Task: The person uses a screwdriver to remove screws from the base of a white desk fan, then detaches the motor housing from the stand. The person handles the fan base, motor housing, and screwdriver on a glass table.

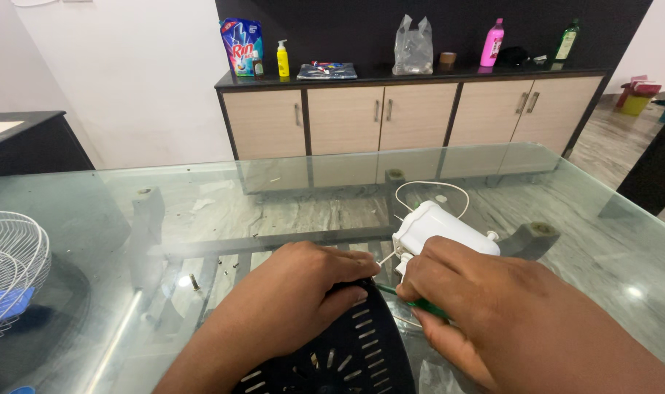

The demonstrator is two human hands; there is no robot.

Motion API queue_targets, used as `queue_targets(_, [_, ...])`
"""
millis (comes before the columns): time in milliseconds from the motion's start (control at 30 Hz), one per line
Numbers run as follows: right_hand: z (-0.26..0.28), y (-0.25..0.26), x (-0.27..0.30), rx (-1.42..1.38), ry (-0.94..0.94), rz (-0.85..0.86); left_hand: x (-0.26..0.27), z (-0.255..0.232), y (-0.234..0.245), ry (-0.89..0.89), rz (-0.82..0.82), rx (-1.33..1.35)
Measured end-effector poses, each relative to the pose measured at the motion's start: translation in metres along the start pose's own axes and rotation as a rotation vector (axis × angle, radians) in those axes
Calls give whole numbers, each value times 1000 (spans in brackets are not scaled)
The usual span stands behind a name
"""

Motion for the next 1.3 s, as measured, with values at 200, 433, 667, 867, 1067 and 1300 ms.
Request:
queue_targets(200, [4,3,0,15,-135,68,2,0,1,4,-6,16])
queue_targets(433, [0,-11,3,59,-111,-43,2,1,-1,6,-27,8])
queue_targets(667, [-1,-17,3,92,11,-231,-3,-2,0,40,-22,-17])
queue_targets(867, [7,-29,1,17,34,-273,-1,8,-1,159,-23,-42])
queue_targets(1067, [14,-23,-5,-87,14,-315,-5,3,2,85,-53,-64])
queue_targets(1300, [23,-10,5,-217,-79,-427,-3,7,1,126,-49,-41])
Point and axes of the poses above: each hand's wrist, its own x-axis away from the middle knuckle, its own y-axis out of the back of the hand, z = x × y, the point moved 6 cm from there along -x, towards the middle knuckle, and after that the axes turned 2 degrees about x, right-handed, at the moved point
